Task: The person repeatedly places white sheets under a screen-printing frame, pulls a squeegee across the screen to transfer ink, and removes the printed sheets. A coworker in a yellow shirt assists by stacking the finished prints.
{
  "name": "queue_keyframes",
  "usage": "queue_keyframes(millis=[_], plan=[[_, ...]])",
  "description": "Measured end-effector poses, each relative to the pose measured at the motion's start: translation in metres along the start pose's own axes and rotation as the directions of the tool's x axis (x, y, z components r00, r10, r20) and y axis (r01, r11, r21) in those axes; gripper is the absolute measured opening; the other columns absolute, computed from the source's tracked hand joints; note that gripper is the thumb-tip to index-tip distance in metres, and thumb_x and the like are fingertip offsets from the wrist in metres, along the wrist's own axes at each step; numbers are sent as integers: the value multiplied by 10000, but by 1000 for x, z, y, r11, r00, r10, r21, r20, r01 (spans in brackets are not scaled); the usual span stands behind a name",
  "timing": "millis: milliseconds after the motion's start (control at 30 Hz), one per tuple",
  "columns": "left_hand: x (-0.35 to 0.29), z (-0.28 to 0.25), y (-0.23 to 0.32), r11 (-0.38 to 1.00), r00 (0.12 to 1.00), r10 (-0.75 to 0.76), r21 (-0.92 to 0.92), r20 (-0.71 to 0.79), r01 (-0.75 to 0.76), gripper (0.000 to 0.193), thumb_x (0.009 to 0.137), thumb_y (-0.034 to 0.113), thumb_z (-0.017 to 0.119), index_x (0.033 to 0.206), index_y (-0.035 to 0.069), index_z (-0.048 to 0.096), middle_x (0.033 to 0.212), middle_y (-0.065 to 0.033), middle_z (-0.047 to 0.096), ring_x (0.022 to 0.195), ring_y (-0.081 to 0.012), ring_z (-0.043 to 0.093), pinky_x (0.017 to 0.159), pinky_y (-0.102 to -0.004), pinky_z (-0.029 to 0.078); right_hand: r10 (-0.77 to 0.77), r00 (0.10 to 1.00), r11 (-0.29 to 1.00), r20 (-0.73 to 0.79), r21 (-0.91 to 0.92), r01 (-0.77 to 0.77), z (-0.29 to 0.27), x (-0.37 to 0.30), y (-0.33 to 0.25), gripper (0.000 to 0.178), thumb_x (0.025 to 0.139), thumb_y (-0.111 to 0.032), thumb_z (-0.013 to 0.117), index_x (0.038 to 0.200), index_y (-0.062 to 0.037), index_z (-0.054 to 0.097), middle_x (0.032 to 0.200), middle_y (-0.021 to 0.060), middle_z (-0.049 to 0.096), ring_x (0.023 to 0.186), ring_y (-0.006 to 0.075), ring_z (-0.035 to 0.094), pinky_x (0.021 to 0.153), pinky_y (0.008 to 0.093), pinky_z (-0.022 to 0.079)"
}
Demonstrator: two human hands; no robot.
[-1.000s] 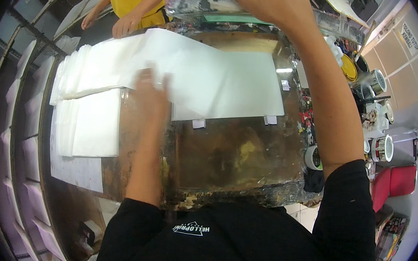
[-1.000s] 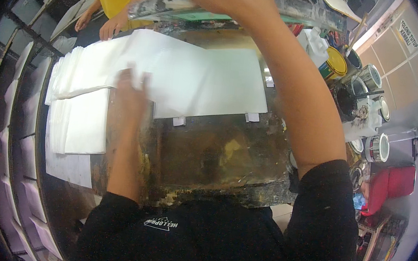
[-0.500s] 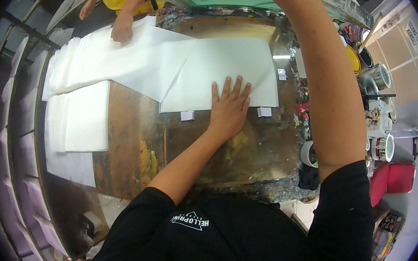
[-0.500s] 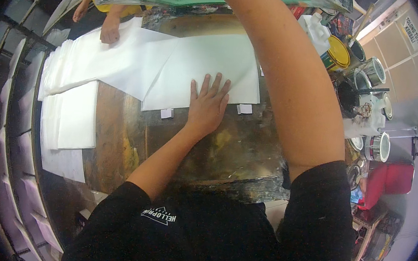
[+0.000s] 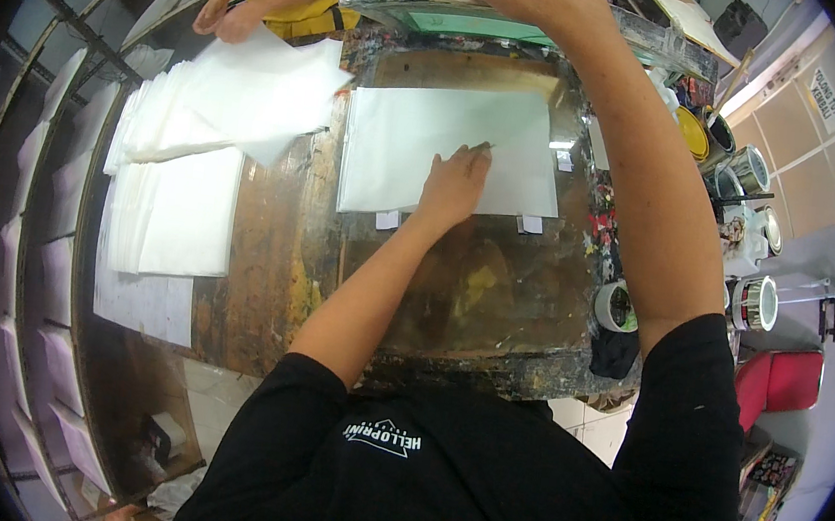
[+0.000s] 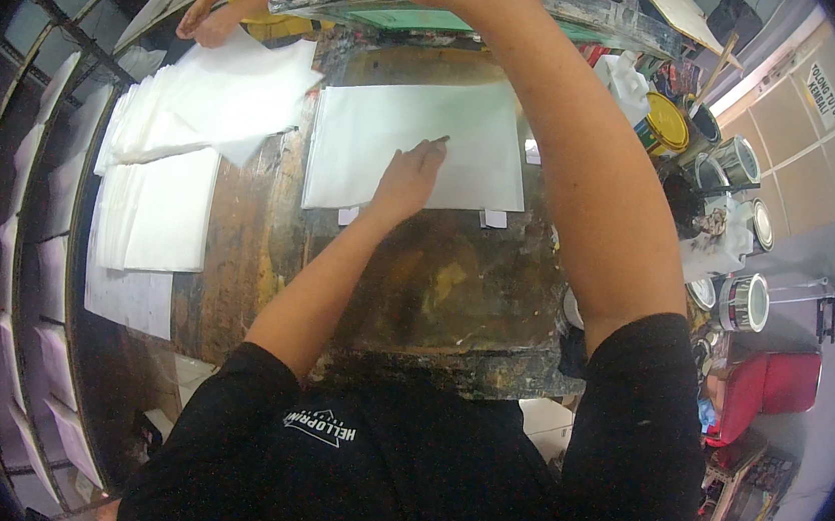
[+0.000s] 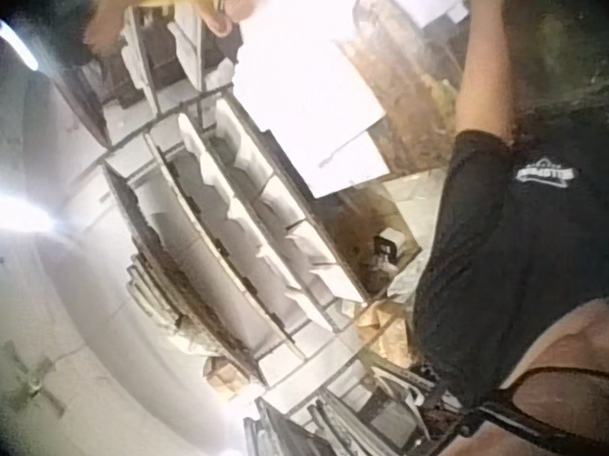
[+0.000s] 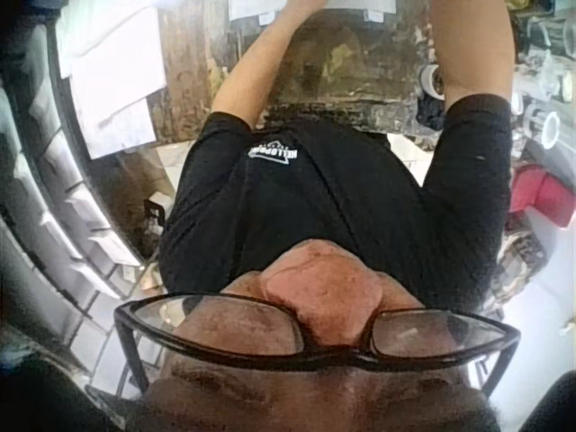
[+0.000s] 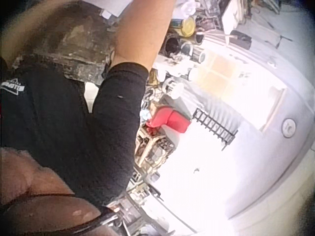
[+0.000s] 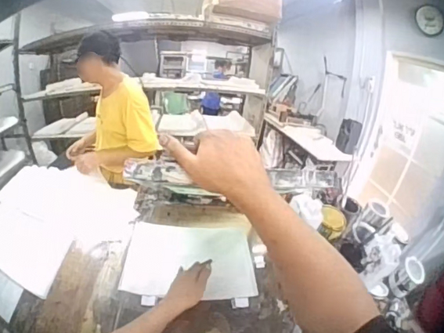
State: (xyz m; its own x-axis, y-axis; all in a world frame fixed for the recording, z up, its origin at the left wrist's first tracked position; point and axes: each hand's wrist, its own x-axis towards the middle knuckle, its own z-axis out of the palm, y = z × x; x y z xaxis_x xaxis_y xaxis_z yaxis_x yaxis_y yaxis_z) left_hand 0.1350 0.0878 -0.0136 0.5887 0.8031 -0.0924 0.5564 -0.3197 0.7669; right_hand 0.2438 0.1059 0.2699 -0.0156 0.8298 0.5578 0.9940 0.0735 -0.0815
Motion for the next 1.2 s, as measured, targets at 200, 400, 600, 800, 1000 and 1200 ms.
queue_keyframes(millis=[200, 400, 600, 800, 1000, 1200], plan=[[-34, 49, -22, 776, 913, 375, 593, -160, -215, 511, 1091, 381, 391, 1531, 153, 511, 1639, -176, 383, 1520, -454, 307, 1233, -682, 126, -54, 998, 997, 18, 47, 53, 5, 9, -7, 886, 977, -738, 390, 818, 50, 762, 854, 273, 737, 847, 417, 727, 799, 508, 566], [-33, 56, -7, 788, 913, 395, 549, -104, -279, 506, 1086, 364, 402, 1535, 155, 509, 1638, -174, 384, 1520, -458, 298, 1236, -684, 110, -7, 1000, 1000, 15, 18, 7, -9, 8, 2, 880, 969, -744, 399, 768, 44, 737, 840, 261, 734, 840, 413, 725, 789, 513, 564], [-45, 51, -11, 806, 911, 386, 533, -143, -258, 514, 1075, 391, 439, 1522, 151, 525, 1624, -186, 399, 1503, -462, 323, 1234, -688, 107, -3, 1000, 1000, 23, 29, 2, 2, 13, -4, 880, 963, -749, 403, 824, 47, 753, 862, 270, 737, 858, 412, 729, 806, 510, 567], [-43, 8, 2, 945, 880, 291, 259, -375, -202, 678, 1002, 374, 652, 1568, 71, 434, 1535, -184, 504, 1332, -363, 552, 1134, -546, 381, -133, 972, 985, 193, -86, 152, 33, 24, 45, 858, 959, -747, 425, 847, 32, 766, 846, 262, 739, 828, 382, 736, 766, 508, 565], [-91, -125, 26, 757, 876, 9, -569, -483, -321, 1216, 730, 269, 967, 1622, -58, 209, 1200, -233, 689, 1101, -227, 691, 873, -273, 551, -238, 971, 968, -26, 72, 239, 53, -81, 6, 655, 927, -657, 578, 1150, -48, 673, 865, 223, 735, 824, 416, 726, 764, 539, 553], [-137, -54, -37, 994, 913, -78, -102, -400, 40, 1169, 585, 586, 966, 1492, -9, 532, 1204, -131, 631, 1144, -248, 586, 1019, -442, 441, -174, 850, 984, 497, 58, 167, 104, -196, 6, 305, 826, -172, 727, 1121, -114, 675, 1067, 102, 681, 1070, 330, 629, 845, 524, 486]])
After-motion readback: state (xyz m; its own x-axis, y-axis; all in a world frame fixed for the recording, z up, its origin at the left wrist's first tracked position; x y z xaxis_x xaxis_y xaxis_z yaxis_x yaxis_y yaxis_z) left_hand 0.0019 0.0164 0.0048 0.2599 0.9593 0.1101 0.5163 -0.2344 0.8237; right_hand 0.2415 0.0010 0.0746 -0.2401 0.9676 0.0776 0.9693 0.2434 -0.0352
